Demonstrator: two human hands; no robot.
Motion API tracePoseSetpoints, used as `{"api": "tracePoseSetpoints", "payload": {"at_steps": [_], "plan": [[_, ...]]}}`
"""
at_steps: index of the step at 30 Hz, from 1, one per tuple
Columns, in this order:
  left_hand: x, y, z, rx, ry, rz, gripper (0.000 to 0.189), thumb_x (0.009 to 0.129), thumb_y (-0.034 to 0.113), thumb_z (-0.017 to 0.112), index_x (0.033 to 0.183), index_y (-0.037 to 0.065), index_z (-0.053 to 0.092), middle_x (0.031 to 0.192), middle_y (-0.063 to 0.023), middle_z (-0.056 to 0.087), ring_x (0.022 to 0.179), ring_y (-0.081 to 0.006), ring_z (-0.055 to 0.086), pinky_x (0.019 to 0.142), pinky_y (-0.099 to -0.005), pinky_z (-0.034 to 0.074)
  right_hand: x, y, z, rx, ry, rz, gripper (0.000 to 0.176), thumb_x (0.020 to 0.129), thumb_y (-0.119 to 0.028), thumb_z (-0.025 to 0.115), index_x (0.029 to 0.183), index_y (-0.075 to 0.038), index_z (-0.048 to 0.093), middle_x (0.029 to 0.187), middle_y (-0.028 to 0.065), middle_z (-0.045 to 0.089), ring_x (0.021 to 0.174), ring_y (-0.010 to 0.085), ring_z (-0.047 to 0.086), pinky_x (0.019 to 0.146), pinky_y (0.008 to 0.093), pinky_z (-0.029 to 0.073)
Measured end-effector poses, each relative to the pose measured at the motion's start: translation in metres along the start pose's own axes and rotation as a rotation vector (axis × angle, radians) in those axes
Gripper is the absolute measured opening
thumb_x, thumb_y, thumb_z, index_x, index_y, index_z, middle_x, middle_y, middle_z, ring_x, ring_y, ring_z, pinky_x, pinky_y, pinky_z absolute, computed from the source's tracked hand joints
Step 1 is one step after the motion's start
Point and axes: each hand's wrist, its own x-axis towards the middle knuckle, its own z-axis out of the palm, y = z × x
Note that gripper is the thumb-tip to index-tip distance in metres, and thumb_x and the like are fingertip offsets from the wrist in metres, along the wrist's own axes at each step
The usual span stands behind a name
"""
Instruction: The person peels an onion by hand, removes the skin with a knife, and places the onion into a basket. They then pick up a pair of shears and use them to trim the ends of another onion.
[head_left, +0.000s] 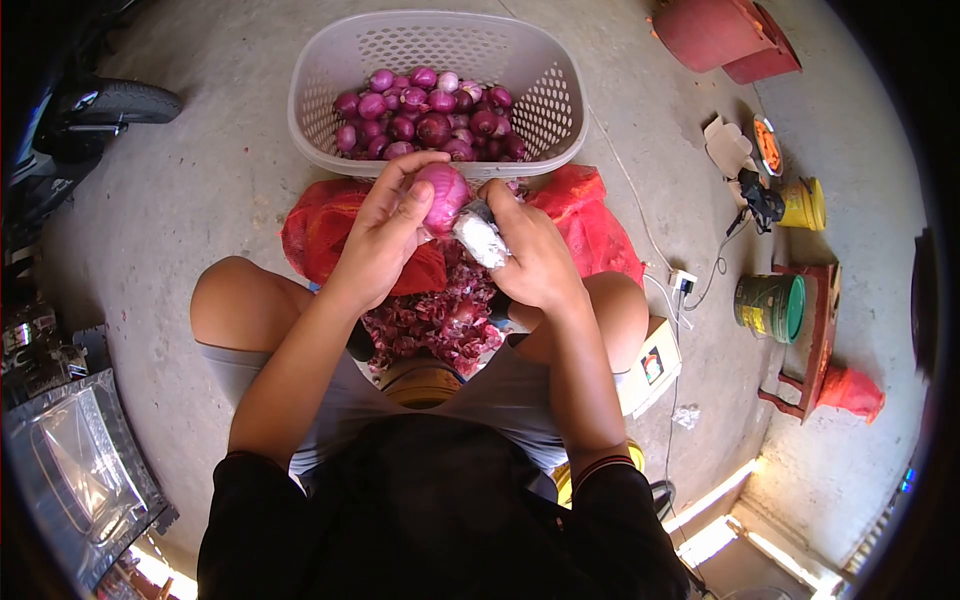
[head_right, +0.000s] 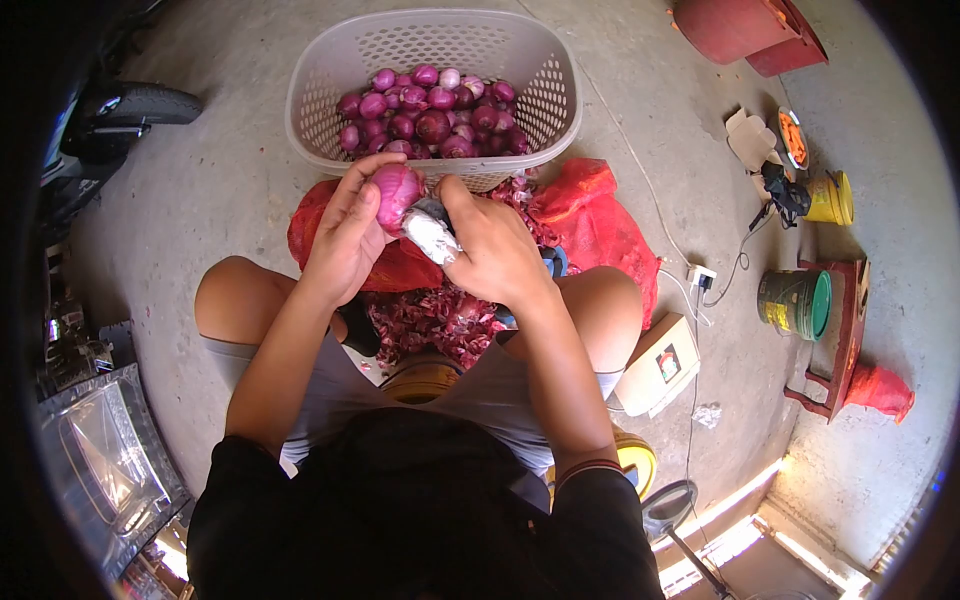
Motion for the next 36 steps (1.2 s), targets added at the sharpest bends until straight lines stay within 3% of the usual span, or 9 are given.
{"api": "tracePoseSetpoints", "payload": {"at_steps": [11, 20, 23, 26, 36], "plan": [[0.0024, -0.003, -0.0034, 0.056, 0.058, 0.043, 0.037, 0.099, 0.031, 0.04, 0.127, 0.007, 0.04, 0.117, -0.007, 0.053, 0.109, -0.0161, 0.053, 0.093, -0.0364, 0.044, 0.0006, -0.0017, 0.0018, -0.117, 0.032, -0.145, 0.033, 0.067, -0.016, 0.064, 0.094, -0.002, 0.051, 0.08, 0.0181, 0.06, 0.075, 0.0381, 0.061, 0.063, 0.0469, 0.047], [0.0016, 0.0004, -0.0051, 0.11, 0.058, 0.019, 0.037, 0.099, 0.032, 0.042, 0.127, 0.007, 0.04, 0.117, -0.006, 0.053, 0.108, -0.0159, 0.054, 0.094, -0.0382, 0.045, 0.0027, 0.0011, -0.0035, -0.007, 0.11, -0.002, 0.036, 0.066, -0.017, 0.065, 0.095, -0.002, 0.048, 0.076, 0.0225, 0.059, 0.073, 0.0441, 0.058, 0.061, 0.0482, 0.045], [0.0008, 0.0012, -0.0039, 0.157, 0.09, -0.009, 0.038, 0.098, 0.031, 0.044, 0.127, 0.006, 0.04, 0.116, -0.0056, 0.053, 0.107, -0.0153, 0.054, 0.093, -0.0376, 0.045, 0.0035, 0.0029, -0.0008, -0.001, 0.085, 0.004, 0.037, 0.065, -0.017, 0.064, 0.094, -0.002, 0.048, 0.076, 0.0228, 0.058, 0.073, 0.0443, 0.058, 0.061, 0.0491, 0.044], [0.0012, -0.002, -0.0038, 0.13, 0.105, 0.006, 0.036, 0.094, 0.032, 0.054, 0.122, 0.011, 0.048, 0.109, 0.0002, 0.056, 0.095, -0.0076, 0.054, 0.077, -0.0244, 0.046, 0.0027, 0.0026, -0.0014, -0.022, 0.051, -0.029, 0.036, 0.066, -0.016, 0.064, 0.095, -0.002, 0.048, 0.076, 0.0219, 0.058, 0.073, 0.0435, 0.058, 0.062, 0.0495, 0.044], [0.0015, -0.002, -0.0045, 0.132, 0.119, 0.023, 0.036, 0.094, 0.032, 0.054, 0.122, 0.01, 0.047, 0.11, -0.0009, 0.056, 0.097, -0.0085, 0.055, 0.08, -0.0265, 0.047, 0.0046, 0.0, -0.0033, -0.076, -0.009, -0.143, 0.032, 0.068, -0.016, 0.063, 0.095, -0.004, 0.052, 0.085, 0.0169, 0.059, 0.078, 0.0394, 0.059, 0.064, 0.0472, 0.046]]}}
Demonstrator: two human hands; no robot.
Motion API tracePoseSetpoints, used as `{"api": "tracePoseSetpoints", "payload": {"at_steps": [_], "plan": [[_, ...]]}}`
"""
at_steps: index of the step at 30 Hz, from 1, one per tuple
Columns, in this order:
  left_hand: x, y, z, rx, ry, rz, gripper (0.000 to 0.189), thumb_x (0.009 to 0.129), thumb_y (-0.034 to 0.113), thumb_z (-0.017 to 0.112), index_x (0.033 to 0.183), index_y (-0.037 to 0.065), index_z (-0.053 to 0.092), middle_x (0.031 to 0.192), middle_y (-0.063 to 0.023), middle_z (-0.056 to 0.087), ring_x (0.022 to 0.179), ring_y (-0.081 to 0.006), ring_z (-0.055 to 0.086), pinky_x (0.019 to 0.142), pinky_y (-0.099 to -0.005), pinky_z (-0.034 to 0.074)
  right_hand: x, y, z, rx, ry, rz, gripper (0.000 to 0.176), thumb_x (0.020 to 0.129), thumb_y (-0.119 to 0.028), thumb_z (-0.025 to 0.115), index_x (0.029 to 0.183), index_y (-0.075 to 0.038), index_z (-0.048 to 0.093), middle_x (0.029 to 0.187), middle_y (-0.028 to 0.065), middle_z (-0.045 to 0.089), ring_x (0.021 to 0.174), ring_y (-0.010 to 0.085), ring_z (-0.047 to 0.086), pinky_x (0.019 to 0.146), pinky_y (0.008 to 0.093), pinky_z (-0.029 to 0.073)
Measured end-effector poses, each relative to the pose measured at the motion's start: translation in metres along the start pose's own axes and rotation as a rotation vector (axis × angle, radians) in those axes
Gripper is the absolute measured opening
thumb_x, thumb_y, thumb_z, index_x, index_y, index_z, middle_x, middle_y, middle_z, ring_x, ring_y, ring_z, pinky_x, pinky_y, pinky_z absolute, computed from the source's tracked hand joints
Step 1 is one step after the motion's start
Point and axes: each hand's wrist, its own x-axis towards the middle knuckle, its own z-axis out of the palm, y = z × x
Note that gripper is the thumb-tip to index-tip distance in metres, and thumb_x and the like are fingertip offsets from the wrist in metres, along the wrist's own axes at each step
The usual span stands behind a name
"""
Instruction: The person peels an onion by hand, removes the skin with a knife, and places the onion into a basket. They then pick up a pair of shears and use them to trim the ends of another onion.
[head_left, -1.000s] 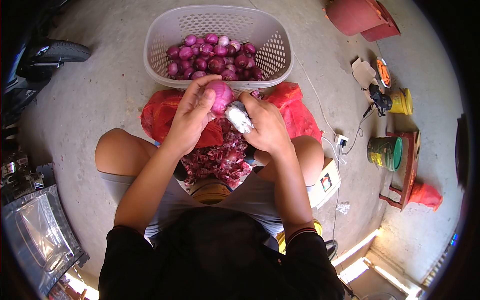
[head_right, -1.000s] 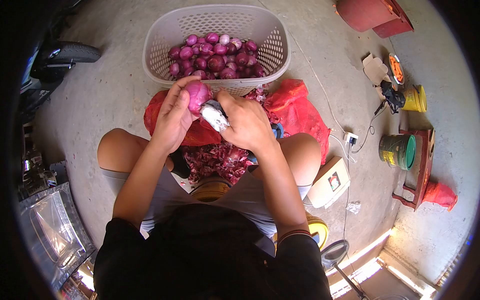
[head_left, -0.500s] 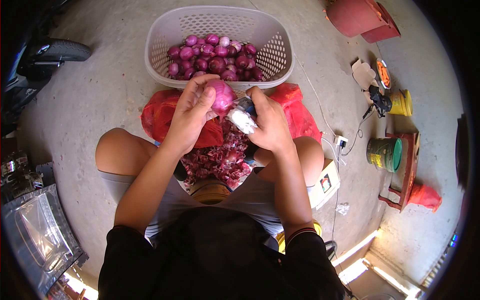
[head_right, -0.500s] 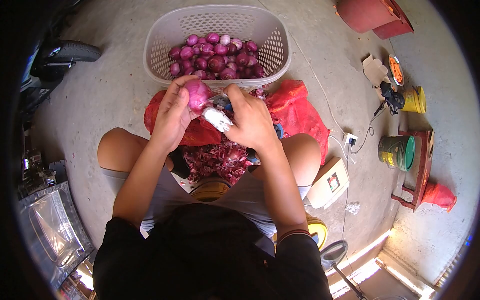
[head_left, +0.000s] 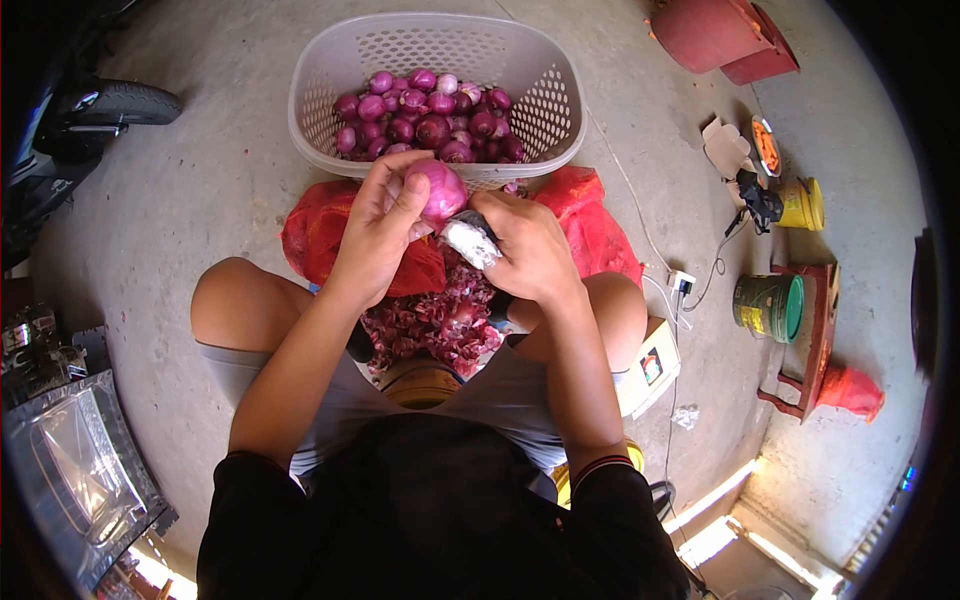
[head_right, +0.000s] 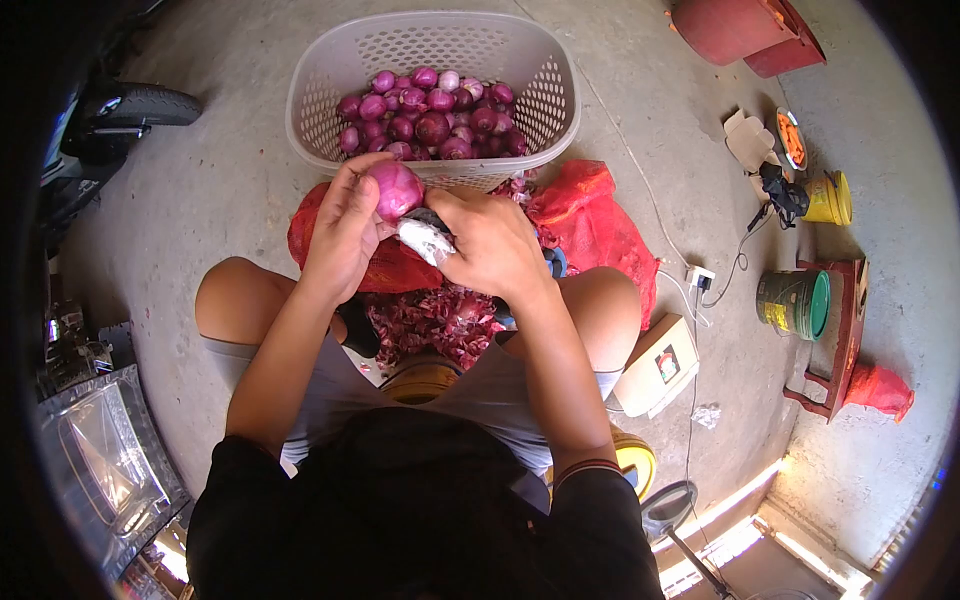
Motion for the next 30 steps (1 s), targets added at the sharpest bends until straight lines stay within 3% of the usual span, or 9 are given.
{"api": "tracePoseSetpoints", "payload": {"at_steps": [8, 11, 15, 18, 21, 24, 27, 30], "plan": [[0.002, 0.009, 0.0, -0.413, -0.066, -0.122, 0.037, 0.099, 0.034, 0.04, 0.126, 0.009, 0.045, 0.118, -0.0084, 0.055, 0.111, -0.0228, 0.055, 0.093, -0.0402, 0.045, -0.004, 0.004, -0.002, 0.186, 0.084, 0.151, 0.032, 0.07, -0.016, 0.064, 0.096, -0.003, 0.052, 0.076, 0.0199, 0.061, 0.074, 0.0394, 0.061, 0.063, 0.0453, 0.047], [0.002, 0.008, -0.002, -0.373, -0.111, -0.116, 0.05, 0.1, 0.042, 0.03, 0.134, 0.007, 0.038, 0.131, -0.0132, 0.049, 0.123, -0.0277, 0.048, 0.101, -0.0428, 0.038, -0.005, 0.002, -0.002, 0.213, 0.053, 0.202, 0.028, 0.074, -0.016, 0.065, 0.096, -0.003, 0.053, 0.076, 0.0184, 0.06, 0.073, 0.0373, 0.06, 0.063, 0.0406, 0.046], [0.001, 0.007, 0.0, -0.38, -0.098, -0.126, 0.049, 0.1, 0.04, 0.031, 0.134, 0.006, 0.038, 0.132, -0.0136, 0.049, 0.123, -0.0258, 0.047, 0.104, -0.041, 0.036, -0.003, -0.005, 0.0, 0.27, 0.026, 0.21, 0.032, 0.078, -0.018, 0.065, 0.102, -0.002, 0.053, 0.081, 0.0194, 0.06, 0.078, 0.0381, 0.061, 0.067, 0.039, 0.047], [0.0, 0.005, 0.001, -0.336, -0.101, -0.089, 0.048, 0.1, 0.039, 0.032, 0.134, 0.005, 0.038, 0.132, -0.0143, 0.048, 0.123, -0.0241, 0.046, 0.105, -0.0394, 0.035, -0.003, -0.005, 0.007, 0.287, 0.071, 0.166, 0.039, 0.073, -0.017, 0.063, 0.108, -0.001, 0.051, 0.076, 0.022, 0.061, 0.078, 0.0412, 0.061, 0.066, 0.0464, 0.047], [0.0, 0.005, 0.002, -0.307, -0.125, -0.042, 0.047, 0.1, 0.038, 0.033, 0.134, 0.005, 0.038, 0.132, -0.0146, 0.048, 0.123, -0.0228, 0.046, 0.105, -0.0384, 0.034, -0.002, -0.006, 0.008, 0.292, 0.065, 0.173, 0.04, 0.074, -0.017, 0.062, 0.109, -0.001, 0.05, 0.077, 0.0233, 0.061, 0.08, 0.042, 0.061, 0.066, 0.0479, 0.046], [0.0, 0.003, 0.003, -0.301, -0.123, -0.025, 0.047, 0.099, 0.038, 0.035, 0.134, 0.006, 0.037, 0.132, -0.0145, 0.048, 0.122, -0.0225, 0.046, 0.104, -0.0383, 0.035, -0.003, -0.006, 0.006, 0.229, -0.015, 0.206, 0.042, 0.079, -0.017, 0.06, 0.116, 0.001, 0.05, 0.089, 0.0245, 0.061, 0.087, 0.0412, 0.061, 0.074, 0.0421, 0.047], [-0.001, 0.002, 0.005, -0.295, -0.105, -0.021, 0.047, 0.099, 0.038, 0.036, 0.134, 0.007, 0.037, 0.132, -0.0138, 0.047, 0.122, -0.0225, 0.046, 0.104, -0.0387, 0.035, -0.004, -0.005, 0.01, 0.176, 0.006, 0.181, 0.043, 0.078, -0.016, 0.06, 0.116, 0.001, 0.049, 0.088, 0.0248, 0.061, 0.086, 0.0419, 0.061, 0.073, 0.0424, 0.048], [-0.001, 0.001, 0.004, -0.292, -0.113, -0.009, 0.048, 0.098, 0.039, 0.038, 0.134, 0.007, 0.036, 0.132, -0.0125, 0.047, 0.122, -0.0225, 0.045, 0.103, -0.0392, 0.036, -0.002, -0.004, 0.012, 0.185, 0.082, 0.174, 0.04, 0.074, -0.017, 0.062, 0.108, -0.001, 0.049, 0.075, 0.0243, 0.06, 0.077, 0.0434, 0.06, 0.064, 0.0494, 0.046]]}}
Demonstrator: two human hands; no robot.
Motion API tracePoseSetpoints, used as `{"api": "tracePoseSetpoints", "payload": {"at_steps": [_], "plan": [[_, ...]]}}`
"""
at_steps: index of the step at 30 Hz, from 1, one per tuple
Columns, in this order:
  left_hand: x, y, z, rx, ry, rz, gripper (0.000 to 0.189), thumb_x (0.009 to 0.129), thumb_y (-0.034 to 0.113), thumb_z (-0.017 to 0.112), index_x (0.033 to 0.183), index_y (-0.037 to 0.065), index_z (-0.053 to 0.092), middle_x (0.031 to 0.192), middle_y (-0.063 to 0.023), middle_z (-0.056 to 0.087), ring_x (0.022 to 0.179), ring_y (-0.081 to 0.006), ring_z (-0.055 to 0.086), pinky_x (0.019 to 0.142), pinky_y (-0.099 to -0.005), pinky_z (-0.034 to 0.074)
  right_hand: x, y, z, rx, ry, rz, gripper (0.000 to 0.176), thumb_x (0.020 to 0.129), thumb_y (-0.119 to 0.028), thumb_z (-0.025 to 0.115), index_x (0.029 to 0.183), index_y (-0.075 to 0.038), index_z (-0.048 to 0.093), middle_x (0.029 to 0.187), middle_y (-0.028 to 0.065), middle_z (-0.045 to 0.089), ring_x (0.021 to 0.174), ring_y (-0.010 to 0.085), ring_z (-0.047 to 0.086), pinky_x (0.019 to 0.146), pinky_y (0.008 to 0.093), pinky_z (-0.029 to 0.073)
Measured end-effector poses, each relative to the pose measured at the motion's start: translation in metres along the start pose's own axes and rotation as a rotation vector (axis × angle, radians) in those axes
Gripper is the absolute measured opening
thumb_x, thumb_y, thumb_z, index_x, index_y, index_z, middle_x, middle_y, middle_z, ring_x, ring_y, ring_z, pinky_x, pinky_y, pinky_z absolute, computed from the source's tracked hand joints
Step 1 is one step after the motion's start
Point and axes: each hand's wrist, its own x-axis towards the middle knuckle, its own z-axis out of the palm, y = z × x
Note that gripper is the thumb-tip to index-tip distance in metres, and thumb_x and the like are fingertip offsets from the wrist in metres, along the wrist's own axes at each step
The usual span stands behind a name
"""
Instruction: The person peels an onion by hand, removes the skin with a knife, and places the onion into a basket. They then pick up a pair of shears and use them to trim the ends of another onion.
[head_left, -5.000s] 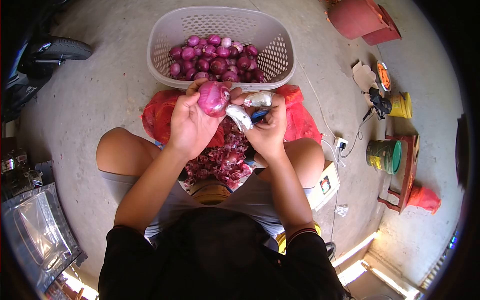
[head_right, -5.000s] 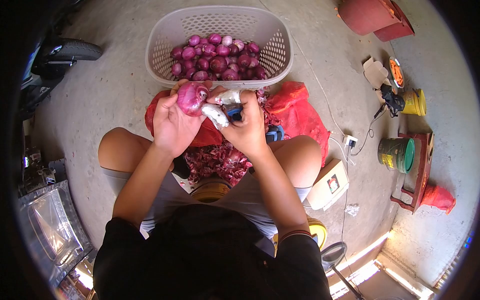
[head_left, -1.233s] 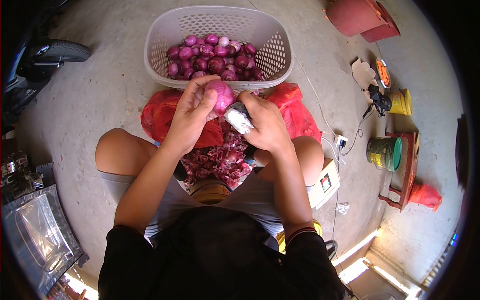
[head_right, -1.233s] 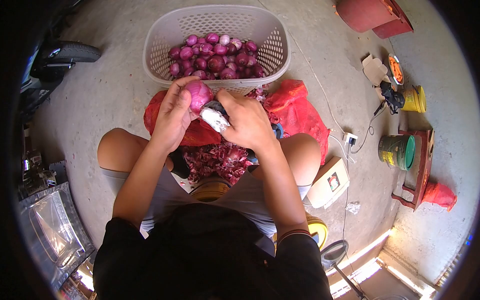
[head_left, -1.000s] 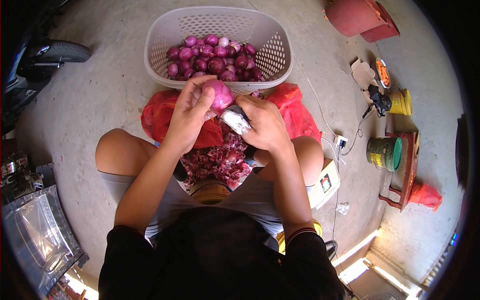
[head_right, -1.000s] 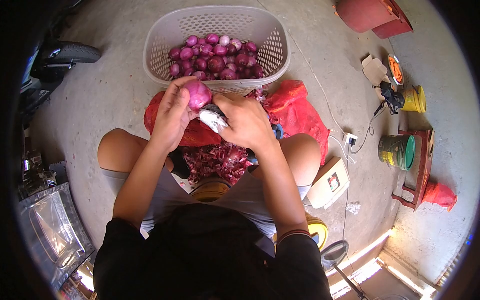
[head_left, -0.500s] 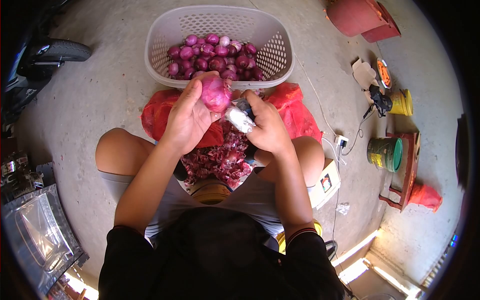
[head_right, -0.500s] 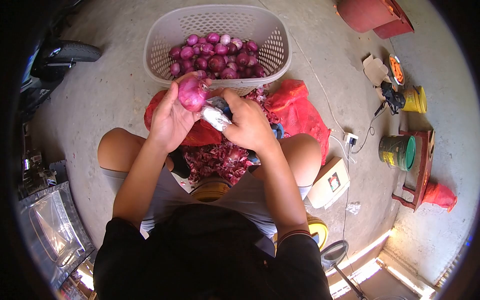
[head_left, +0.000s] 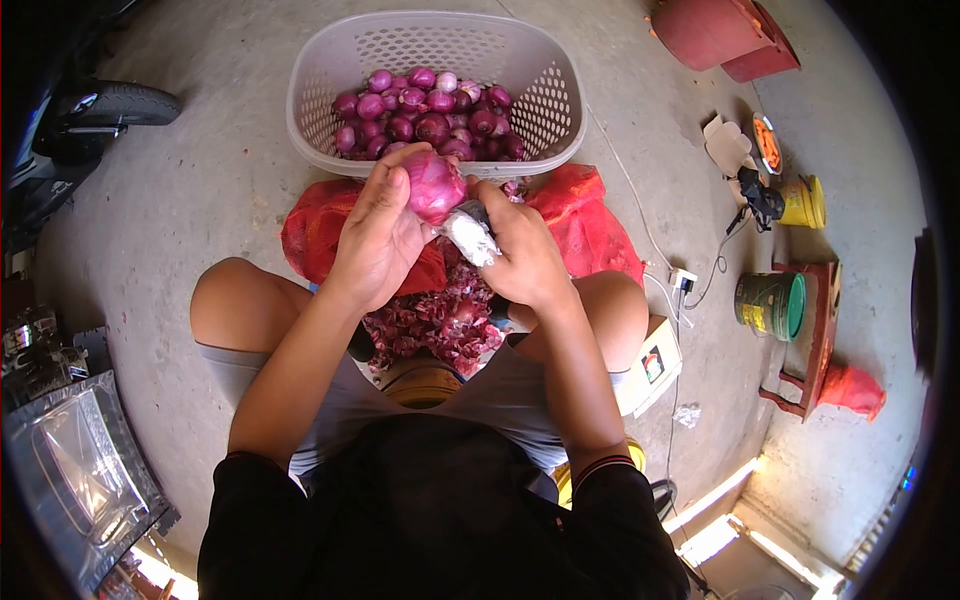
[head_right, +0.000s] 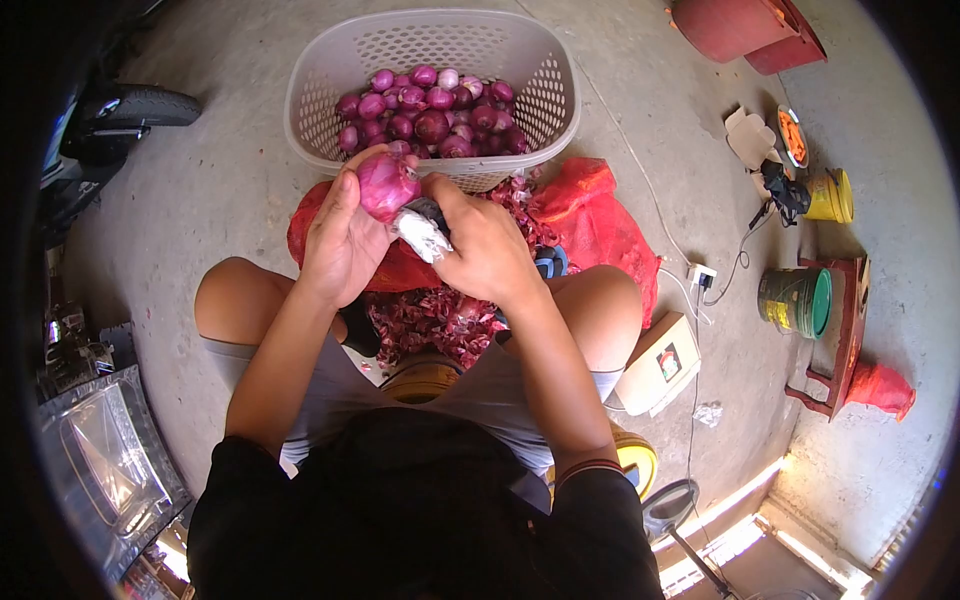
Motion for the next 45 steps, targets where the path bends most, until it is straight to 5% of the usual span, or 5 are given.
{"api": "tracePoseSetpoints", "payload": {"at_steps": [8, 17, 30, 36, 45], "plan": [[-0.002, 0.0, 0.004, -0.118, 0.011, -0.031, 0.037, 0.099, 0.033, 0.041, 0.128, 0.01, 0.042, 0.121, -0.0057, 0.052, 0.113, -0.0161, 0.05, 0.098, -0.0371, 0.04, 0.002, -0.001, -0.003, 0.006, 0.021, -0.032, 0.036, 0.073, -0.018, 0.063, 0.101, -0.001, 0.049, 0.073, 0.024, 0.059, 0.075, 0.0433, 0.06, 0.063, 0.0494, 0.045], [-0.002, -0.006, 0.0, -0.029, 0.044, -0.004, 0.051, 0.097, 0.04, 0.04, 0.137, 0.008, 0.033, 0.133, -0.0089, 0.045, 0.123, -0.0211, 0.044, 0.103, -0.038, 0.036, 0.001, 0.001, 0.001, -0.091, 0.017, -0.085, 0.045, 0.074, -0.014, 0.059, 0.115, 0.004, 0.049, 0.082, 0.0243, 0.061, 0.079, 0.0423, 0.06, 0.067, 0.048, 0.047], [0.004, -0.009, -0.012, -0.067, 0.11, 0.06, 0.037, 0.095, 0.033, 0.05, 0.123, 0.01, 0.041, 0.12, -0.008, 0.054, 0.111, -0.0224, 0.055, 0.098, -0.0396, 0.043, 0.0, 0.006, -0.003, 0.01, -0.028, -0.036, 0.041, 0.074, -0.013, 0.06, 0.11, 0.001, 0.048, 0.081, 0.0248, 0.06, 0.077, 0.0421, 0.06, 0.064, 0.0489, 0.046], [0.002, 0.0, -0.003, 0.003, 0.201, 0.056, 0.039, 0.096, 0.033, 0.048, 0.12, 0.003, 0.048, 0.123, -0.0094, 0.055, 0.115, -0.0225, 0.053, 0.103, -0.0423, 0.039, -0.001, -0.001, 0.006, 0.004, 0.224, -0.094, 0.039, 0.077, -0.007, 0.057, 0.113, -0.001, 0.044, 0.082, 0.0238, 0.061, 0.075, 0.0446, 0.06, 0.063, 0.0479, 0.046], [0.002, 0.003, -0.006, -0.265, 0.126, -0.061, 0.027, 0.093, 0.026, 0.051, 0.115, 0.01, 0.048, 0.116, -0.0056, 0.057, 0.114, -0.0202, 0.052, 0.106, -0.0445, 0.036, -0.001, -0.01, 0.002, -0.134, 0.174, -0.176, 0.047, 0.073, -0.004, 0.059, 0.119, 0.0, 0.049, 0.103, 0.0198, 0.052, 0.095, 0.0361, 0.05, 0.081, 0.0422, 0.038]]}}
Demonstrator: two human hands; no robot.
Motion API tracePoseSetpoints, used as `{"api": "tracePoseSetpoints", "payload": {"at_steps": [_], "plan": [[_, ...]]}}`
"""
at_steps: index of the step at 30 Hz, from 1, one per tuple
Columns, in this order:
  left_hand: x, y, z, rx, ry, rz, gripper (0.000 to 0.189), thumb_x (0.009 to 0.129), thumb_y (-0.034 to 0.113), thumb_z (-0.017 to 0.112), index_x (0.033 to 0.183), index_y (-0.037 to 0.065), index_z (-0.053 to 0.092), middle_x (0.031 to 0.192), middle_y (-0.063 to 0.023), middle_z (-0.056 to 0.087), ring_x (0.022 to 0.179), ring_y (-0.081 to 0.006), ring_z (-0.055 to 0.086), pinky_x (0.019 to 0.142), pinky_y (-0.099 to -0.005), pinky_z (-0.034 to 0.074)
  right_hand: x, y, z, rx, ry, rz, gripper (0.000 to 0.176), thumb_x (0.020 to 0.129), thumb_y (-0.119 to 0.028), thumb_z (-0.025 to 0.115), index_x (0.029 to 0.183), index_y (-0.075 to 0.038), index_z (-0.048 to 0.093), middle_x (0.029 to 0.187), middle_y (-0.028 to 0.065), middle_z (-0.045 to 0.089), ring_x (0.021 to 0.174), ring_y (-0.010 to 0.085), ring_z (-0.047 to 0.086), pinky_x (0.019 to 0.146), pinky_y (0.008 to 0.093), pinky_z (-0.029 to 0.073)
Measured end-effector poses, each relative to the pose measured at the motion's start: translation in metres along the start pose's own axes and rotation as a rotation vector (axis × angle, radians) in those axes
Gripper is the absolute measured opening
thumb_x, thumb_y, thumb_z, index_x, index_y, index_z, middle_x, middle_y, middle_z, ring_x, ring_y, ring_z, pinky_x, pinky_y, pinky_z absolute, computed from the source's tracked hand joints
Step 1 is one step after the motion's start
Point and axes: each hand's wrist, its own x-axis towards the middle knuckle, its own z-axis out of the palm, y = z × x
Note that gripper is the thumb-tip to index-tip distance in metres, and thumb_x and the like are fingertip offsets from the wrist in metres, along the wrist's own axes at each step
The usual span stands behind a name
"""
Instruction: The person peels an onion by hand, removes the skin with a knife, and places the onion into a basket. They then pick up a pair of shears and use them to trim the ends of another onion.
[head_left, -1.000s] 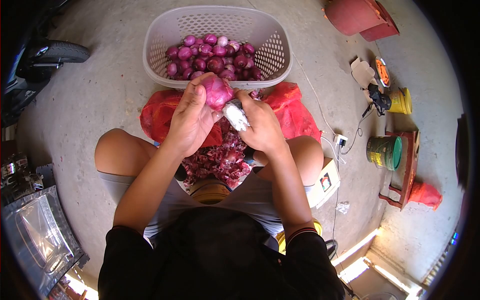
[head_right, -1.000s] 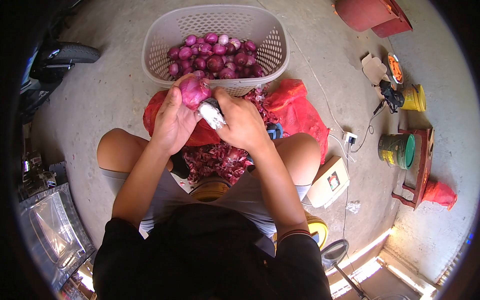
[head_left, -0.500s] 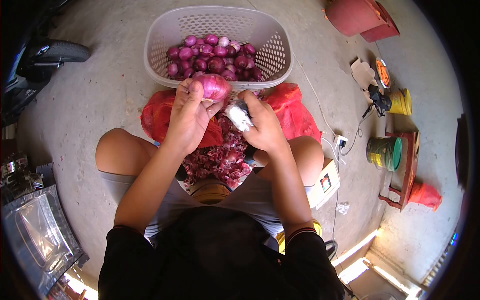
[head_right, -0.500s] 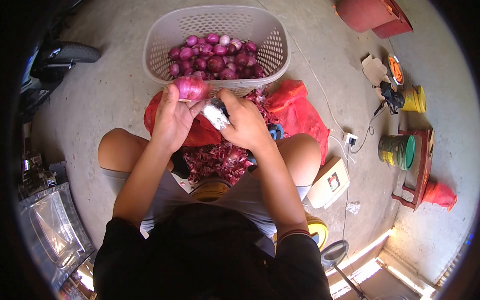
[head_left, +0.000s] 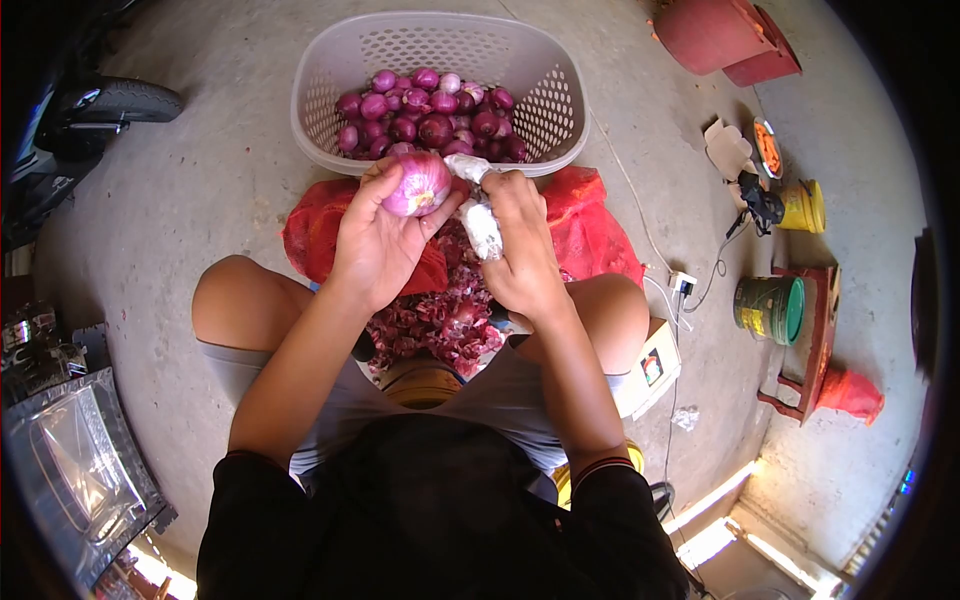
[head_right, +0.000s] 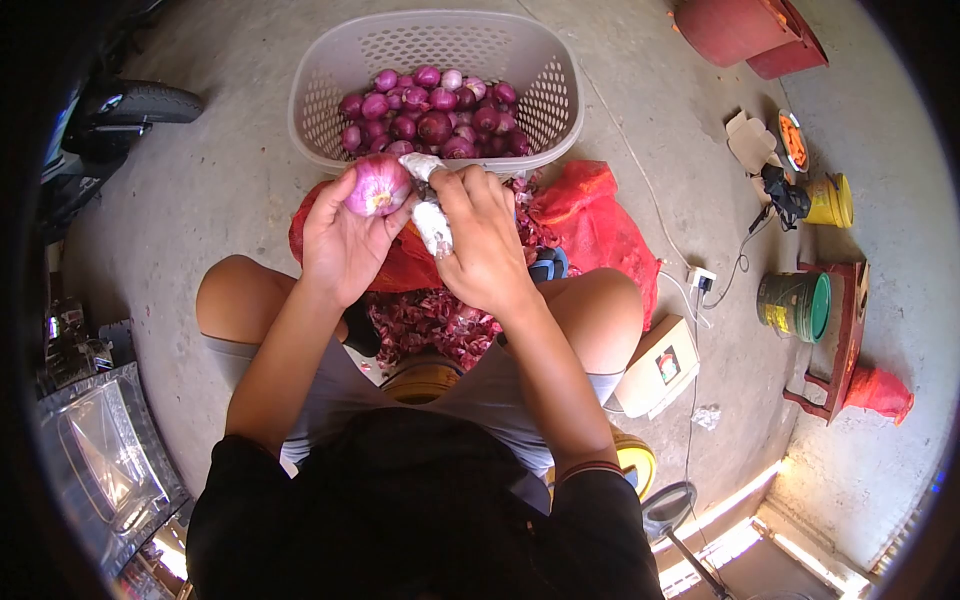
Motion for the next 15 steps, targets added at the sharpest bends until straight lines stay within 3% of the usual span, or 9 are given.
{"api": "tracePoseSetpoints", "payload": {"at_steps": [3, 8, 15], "plan": [[0.001, -0.001, 0.002, 0.004, 0.027, -0.017, 0.031, 0.095, 0.032, 0.046, 0.118, 0.011, 0.049, 0.118, -0.0064, 0.056, 0.114, -0.0204, 0.052, 0.105, -0.0428, 0.037, -0.003, -0.002, 0.003, -0.04, -0.102, 0.069, 0.055, 0.071, 0.001, 0.053, 0.126, 0.001, 0.047, 0.103, 0.0173, 0.047, 0.099, 0.0337, 0.044, 0.088, 0.0415, 0.034], [0.001, 0.002, 0.006, 0.079, 0.041, -0.042, 0.041, 0.097, 0.041, 0.04, 0.12, 0.009, 0.049, 0.119, -0.0079, 0.057, 0.114, -0.0213, 0.052, 0.101, -0.0418, 0.04, -0.004, 0.009, 0.004, -0.04, -0.108, 0.02, 0.054, 0.071, -0.003, 0.059, 0.124, -0.001, 0.052, 0.105, 0.0168, 0.045, 0.098, 0.033, 0.044, 0.085, 0.0395, 0.034], [0.0, 0.006, 0.001, 0.159, 0.015, -0.077, 0.042, 0.096, 0.042, 0.04, 0.122, 0.009, 0.045, 0.113, -0.0091, 0.058, 0.095, -0.0223, 0.062, 0.086, -0.0384, 0.05, -0.003, 0.008, -0.003, -0.103, -0.094, 0.017, 0.052, 0.069, -0.002, 0.059, 0.121, -0.002, 0.055, 0.103, 0.0142, 0.049, 0.096, 0.0311, 0.044, 0.081, 0.039, 0.035]]}}
